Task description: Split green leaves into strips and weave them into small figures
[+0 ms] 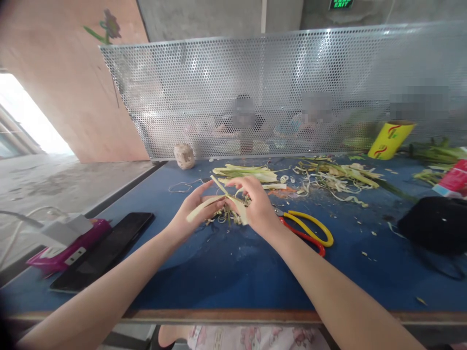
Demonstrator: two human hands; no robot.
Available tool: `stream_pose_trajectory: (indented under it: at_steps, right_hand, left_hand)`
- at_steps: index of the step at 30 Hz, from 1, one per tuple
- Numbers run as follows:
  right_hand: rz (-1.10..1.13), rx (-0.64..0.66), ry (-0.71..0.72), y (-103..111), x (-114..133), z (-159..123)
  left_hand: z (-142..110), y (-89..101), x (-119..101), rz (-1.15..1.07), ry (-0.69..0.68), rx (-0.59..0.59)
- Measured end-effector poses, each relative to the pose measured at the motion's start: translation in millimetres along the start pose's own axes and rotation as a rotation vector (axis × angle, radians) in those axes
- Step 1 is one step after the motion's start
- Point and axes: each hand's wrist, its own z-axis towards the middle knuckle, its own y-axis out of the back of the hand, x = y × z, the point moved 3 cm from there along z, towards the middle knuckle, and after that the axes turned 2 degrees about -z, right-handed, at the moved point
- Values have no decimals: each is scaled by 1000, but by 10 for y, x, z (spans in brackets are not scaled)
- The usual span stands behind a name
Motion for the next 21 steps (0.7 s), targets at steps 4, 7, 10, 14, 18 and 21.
stream_pose_trajectory:
  at_steps: [4, 7, 10, 14, 18, 21]
  right_hand:
    - [-71, 38, 128, 23, 133, -9]
    - [-101, 33, 187, 16, 176, -30]
    - [-178, 26, 289, 2, 192, -65]
    - [-252, 55, 391, -9, 210, -103]
    - [-280, 63, 422, -9, 258, -114]
    - [-277, 73, 430, -24, 281, -125]
  left_hand:
    - [31, 37, 25, 18, -1, -45]
    - [59, 63, 47, 38, -28, -100]
    - [49, 46, 56, 52, -40, -94]
    - [0, -22, 46, 3, 5, -8]
    - [-4, -20, 29, -122, 9, -37]
    - [18, 3, 35, -213, 9, -59]
